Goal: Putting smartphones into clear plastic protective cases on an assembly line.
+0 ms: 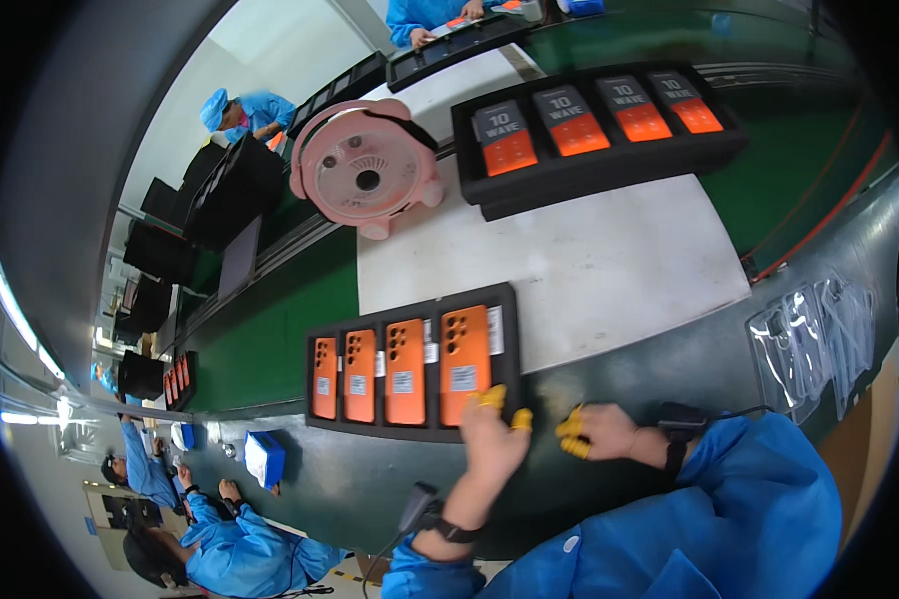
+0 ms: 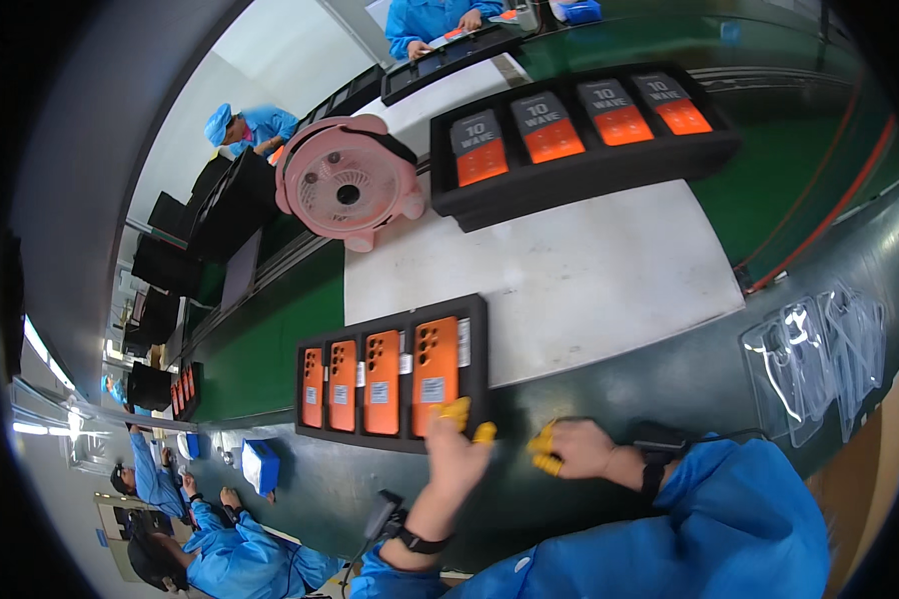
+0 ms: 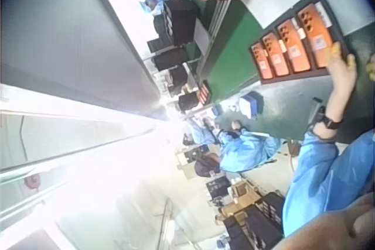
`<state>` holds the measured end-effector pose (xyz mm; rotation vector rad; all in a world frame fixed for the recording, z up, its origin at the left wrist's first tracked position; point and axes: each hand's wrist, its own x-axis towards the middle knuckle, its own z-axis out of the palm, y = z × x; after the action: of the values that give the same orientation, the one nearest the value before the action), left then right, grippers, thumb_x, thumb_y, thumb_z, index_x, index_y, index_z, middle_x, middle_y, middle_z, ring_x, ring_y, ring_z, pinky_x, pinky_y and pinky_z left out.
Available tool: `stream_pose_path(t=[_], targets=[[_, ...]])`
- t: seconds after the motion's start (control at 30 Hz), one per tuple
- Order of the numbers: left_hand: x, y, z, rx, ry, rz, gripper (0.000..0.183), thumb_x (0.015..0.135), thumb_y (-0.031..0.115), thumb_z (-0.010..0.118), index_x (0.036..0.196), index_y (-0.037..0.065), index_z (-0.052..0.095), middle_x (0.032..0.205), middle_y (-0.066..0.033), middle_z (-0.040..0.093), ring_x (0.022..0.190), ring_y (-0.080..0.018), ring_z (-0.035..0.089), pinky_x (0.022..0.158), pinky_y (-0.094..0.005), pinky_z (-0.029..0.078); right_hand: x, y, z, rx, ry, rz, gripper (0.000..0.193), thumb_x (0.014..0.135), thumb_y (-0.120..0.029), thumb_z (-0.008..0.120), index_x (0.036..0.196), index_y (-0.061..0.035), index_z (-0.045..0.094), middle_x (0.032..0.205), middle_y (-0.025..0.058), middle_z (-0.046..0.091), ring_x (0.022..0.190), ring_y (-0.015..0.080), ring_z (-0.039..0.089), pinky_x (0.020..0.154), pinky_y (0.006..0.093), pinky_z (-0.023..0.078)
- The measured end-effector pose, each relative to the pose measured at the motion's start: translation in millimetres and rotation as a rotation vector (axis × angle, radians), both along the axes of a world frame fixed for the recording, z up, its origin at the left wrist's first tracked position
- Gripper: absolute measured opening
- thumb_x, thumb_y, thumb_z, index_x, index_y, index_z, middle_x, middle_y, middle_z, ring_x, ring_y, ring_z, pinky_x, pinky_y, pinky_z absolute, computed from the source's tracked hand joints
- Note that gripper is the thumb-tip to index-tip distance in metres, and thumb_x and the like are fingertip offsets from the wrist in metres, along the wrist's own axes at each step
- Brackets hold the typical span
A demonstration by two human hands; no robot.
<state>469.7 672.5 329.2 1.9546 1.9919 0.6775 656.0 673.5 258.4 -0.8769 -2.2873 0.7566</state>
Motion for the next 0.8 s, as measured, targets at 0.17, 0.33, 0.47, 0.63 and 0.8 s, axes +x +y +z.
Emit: stream_pose_path(t=[0.17,0.33,0.47,0.63,0.8], targets=[[127.8,24.0,-5.3,0.027,0.003,-0.154,0.048,0.062,0.023,0.068,0.098,-0.004,0.052,0.098,-0.0209,0.049,0.095,-0.0351,0.044,0.084,-0.0419,0.034,-22.2,-76.7,-25.8,-0.050,0.178,0.300,0.019,0.073,-0.026,0.052,0.075,-0.0087,0.060,0.070,0.0092,0.058,0.067,0.0257,0.057,0.054,0.0334,0.047],[208.4,28.4,-33.1,0.079,0.006,-0.299,0.047,0.068,0.027,0.064,0.103,-0.002,0.052,0.092,-0.0153,0.048,0.089,-0.0295,0.044,0.079,-0.0387,0.032,-37.7,-128.1,-67.9,-0.124,0.161,0.615,0.019,0.074,-0.024,0.050,0.075,-0.0079,0.059,0.069,0.0103,0.057,0.065,0.0275,0.056,0.053,0.0356,0.046],[201.1,-5.4,-46.9,0.373,-0.127,-0.562,0.063,0.062,0.034,0.068,0.114,0.005,0.046,0.107,-0.0131,0.045,0.100,-0.0292,0.042,0.085,-0.0422,0.031,-30.8,-149.2,-108.8,-0.195,0.138,0.780,0.019,0.075,-0.024,0.049,0.075,-0.0072,0.057,0.068,0.0112,0.057,0.064,0.0290,0.055,0.053,0.0373,0.045],[129.3,-17.3,-69.3,0.426,0.169,-0.336,0.071,0.056,0.033,0.073,0.116,0.006,0.045,0.119,-0.0126,0.041,0.112,-0.0332,0.034,0.092,-0.0469,0.027,-18.2,-155.4,-133.2,-0.190,0.135,0.866,0.018,0.076,-0.022,0.047,0.076,-0.0064,0.056,0.068,0.0123,0.056,0.062,0.0309,0.055,0.052,0.0394,0.045],[108.1,-13.3,-77.9,0.493,0.168,-0.125,0.046,0.061,0.027,0.070,0.101,0.009,0.054,0.096,-0.0082,0.048,0.099,-0.0285,0.040,0.086,-0.0475,0.025,3.9,-129.2,-55.4,0.193,0.084,0.762,0.022,0.064,-0.024,0.050,0.059,-0.0031,0.055,0.054,0.0143,0.053,0.054,0.0308,0.054,0.046,0.0381,0.041]])
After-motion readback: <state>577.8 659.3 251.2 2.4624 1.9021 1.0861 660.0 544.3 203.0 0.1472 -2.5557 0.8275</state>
